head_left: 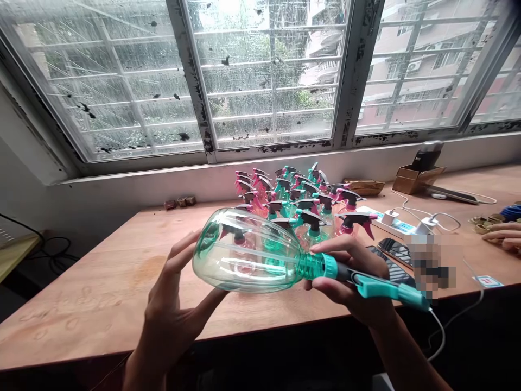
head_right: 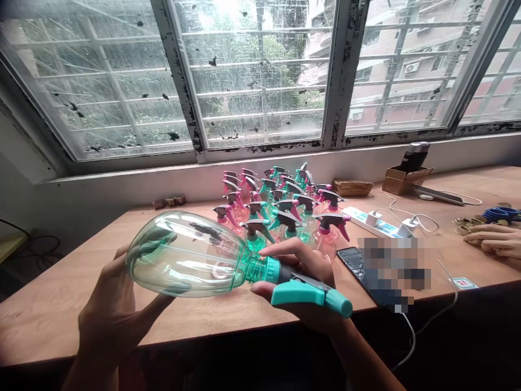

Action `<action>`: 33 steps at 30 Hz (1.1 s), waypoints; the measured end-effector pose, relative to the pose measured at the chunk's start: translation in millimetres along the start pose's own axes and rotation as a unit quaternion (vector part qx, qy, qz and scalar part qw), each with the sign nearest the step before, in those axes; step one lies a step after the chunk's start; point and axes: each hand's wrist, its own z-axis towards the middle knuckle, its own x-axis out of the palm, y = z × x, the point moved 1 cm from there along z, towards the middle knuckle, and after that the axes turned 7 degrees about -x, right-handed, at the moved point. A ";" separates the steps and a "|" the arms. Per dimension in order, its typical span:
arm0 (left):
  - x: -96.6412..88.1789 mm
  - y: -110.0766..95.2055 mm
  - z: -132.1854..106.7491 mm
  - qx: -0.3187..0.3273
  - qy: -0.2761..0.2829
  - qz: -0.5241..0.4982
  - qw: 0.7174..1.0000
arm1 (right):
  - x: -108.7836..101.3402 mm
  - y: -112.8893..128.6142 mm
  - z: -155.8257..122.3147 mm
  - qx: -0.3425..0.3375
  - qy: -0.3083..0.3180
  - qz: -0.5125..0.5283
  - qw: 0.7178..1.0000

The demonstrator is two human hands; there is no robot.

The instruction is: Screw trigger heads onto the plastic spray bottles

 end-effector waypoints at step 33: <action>1.0 0.2 2.4 0.023 -0.001 0.030 0.999 | 1.5 -2.3 0.4 -0.018 -0.004 0.021 1.000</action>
